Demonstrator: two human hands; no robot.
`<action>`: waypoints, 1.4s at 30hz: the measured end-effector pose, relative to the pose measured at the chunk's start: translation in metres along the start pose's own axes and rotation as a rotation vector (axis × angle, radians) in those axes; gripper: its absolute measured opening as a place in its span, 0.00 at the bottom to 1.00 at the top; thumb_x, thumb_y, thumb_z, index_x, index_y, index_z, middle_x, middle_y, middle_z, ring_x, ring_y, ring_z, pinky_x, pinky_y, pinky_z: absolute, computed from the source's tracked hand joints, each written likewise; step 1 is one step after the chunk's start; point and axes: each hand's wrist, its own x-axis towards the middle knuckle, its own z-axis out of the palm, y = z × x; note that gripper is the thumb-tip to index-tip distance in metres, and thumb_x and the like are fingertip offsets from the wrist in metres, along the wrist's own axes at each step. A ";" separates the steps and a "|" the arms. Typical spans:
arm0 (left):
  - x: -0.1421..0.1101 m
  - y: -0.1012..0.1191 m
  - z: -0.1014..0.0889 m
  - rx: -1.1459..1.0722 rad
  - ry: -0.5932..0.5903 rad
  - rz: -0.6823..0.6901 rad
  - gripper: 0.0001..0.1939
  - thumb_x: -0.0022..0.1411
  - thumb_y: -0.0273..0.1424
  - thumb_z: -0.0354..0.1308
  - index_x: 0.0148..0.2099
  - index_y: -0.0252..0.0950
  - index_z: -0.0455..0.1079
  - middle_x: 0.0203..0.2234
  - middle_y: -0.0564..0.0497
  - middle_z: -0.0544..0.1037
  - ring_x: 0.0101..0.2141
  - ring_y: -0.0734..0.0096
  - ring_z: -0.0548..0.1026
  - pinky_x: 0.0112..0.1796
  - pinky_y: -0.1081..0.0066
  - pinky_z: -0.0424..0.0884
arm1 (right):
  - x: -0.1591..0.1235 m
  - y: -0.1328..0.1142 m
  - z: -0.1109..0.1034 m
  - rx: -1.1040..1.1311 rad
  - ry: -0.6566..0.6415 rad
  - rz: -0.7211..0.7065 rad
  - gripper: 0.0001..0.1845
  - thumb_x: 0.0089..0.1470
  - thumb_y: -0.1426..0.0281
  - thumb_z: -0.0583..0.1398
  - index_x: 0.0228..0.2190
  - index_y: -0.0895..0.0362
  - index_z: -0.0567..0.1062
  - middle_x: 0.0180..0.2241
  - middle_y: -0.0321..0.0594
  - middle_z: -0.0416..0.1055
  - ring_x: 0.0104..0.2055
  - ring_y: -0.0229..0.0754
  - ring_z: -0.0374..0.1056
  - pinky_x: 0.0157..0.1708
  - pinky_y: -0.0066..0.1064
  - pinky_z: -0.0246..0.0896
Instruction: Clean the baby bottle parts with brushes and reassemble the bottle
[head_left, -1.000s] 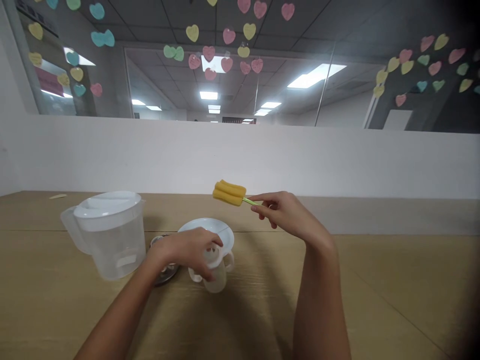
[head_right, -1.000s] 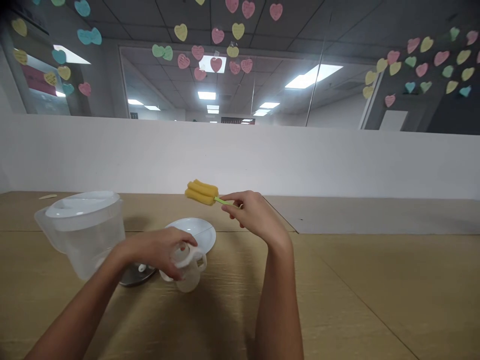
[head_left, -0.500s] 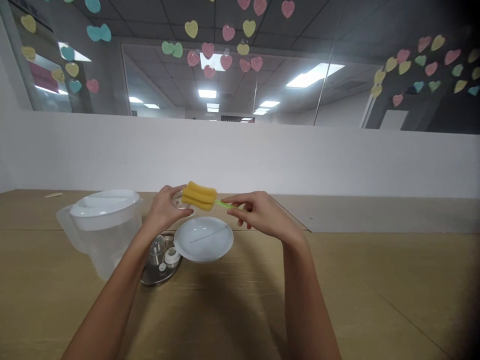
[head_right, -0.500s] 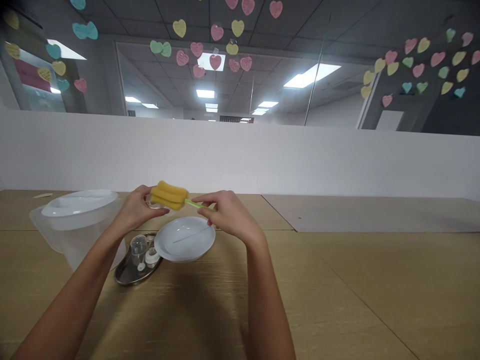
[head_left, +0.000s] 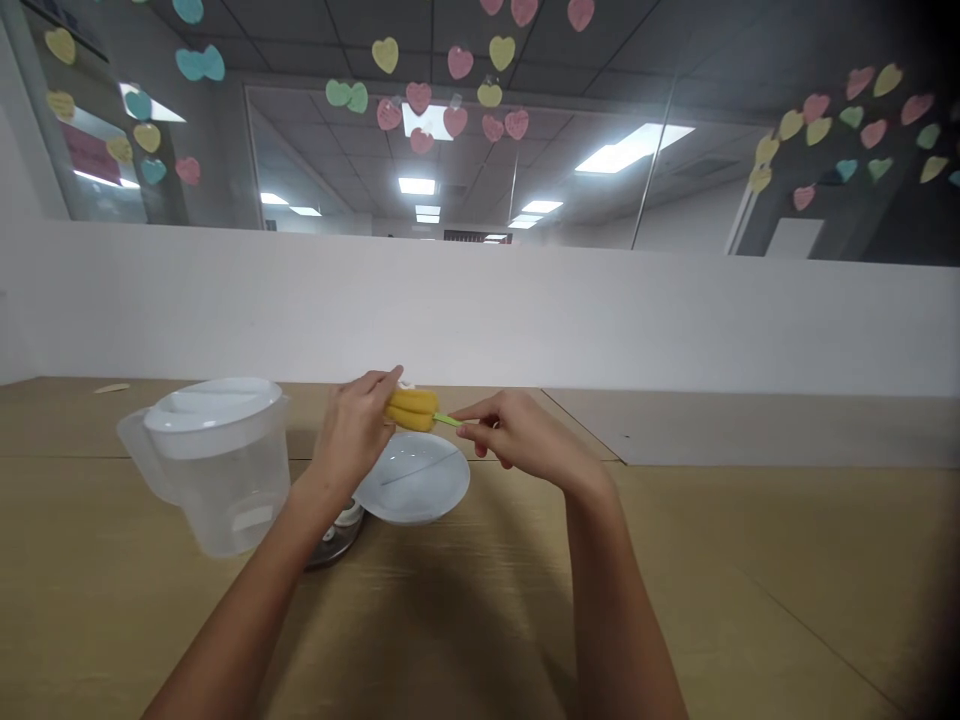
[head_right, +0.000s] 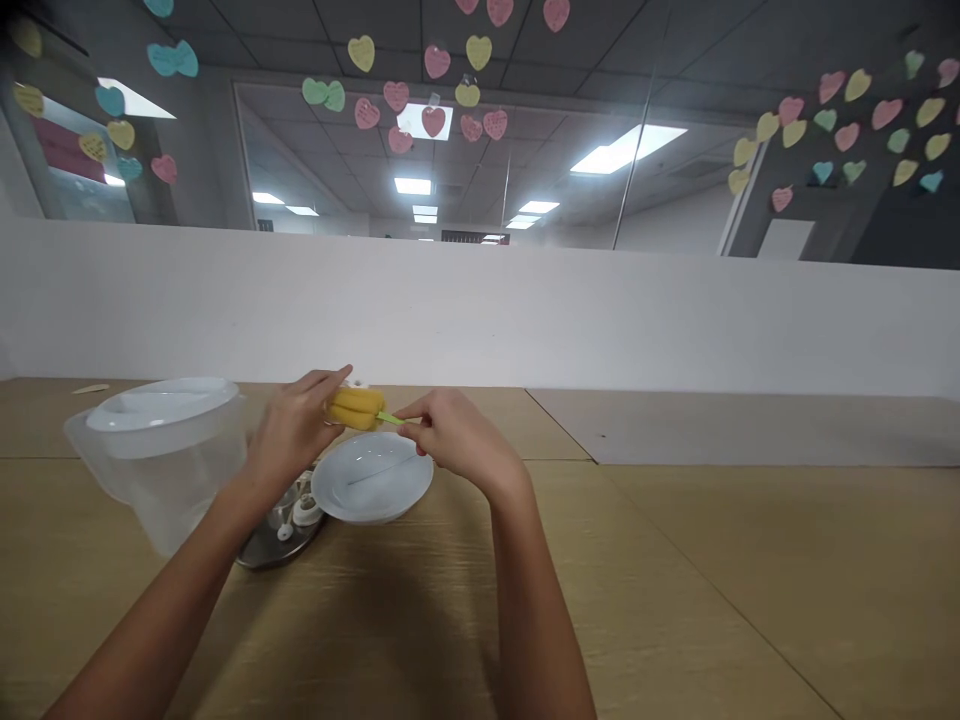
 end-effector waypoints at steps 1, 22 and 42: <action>-0.001 0.004 0.001 0.008 -0.024 0.016 0.31 0.49 0.20 0.51 0.58 0.34 0.59 0.46 0.44 0.72 0.44 0.58 0.71 0.42 0.63 0.64 | 0.000 -0.002 0.002 -0.057 0.011 -0.002 0.14 0.54 0.71 0.53 0.32 0.59 0.79 0.19 0.35 0.66 0.17 0.31 0.54 0.19 0.24 0.48; 0.001 0.007 0.009 -0.061 -0.192 0.076 0.21 0.53 0.25 0.54 0.51 0.35 0.66 0.45 0.45 0.75 0.45 0.58 0.72 0.43 0.64 0.64 | 0.019 -0.018 0.038 -0.603 0.045 -0.012 0.10 0.51 0.77 0.57 0.37 0.61 0.75 0.33 0.46 0.74 0.36 0.45 0.68 0.27 0.29 0.50; 0.002 -0.003 0.010 -0.422 -0.184 0.027 0.31 0.49 0.37 0.63 0.55 0.40 0.62 0.45 0.48 0.74 0.44 0.60 0.72 0.44 0.65 0.66 | 0.008 -0.007 0.006 -0.074 0.422 -0.049 0.12 0.56 0.65 0.55 0.31 0.57 0.76 0.20 0.36 0.69 0.20 0.33 0.62 0.23 0.25 0.53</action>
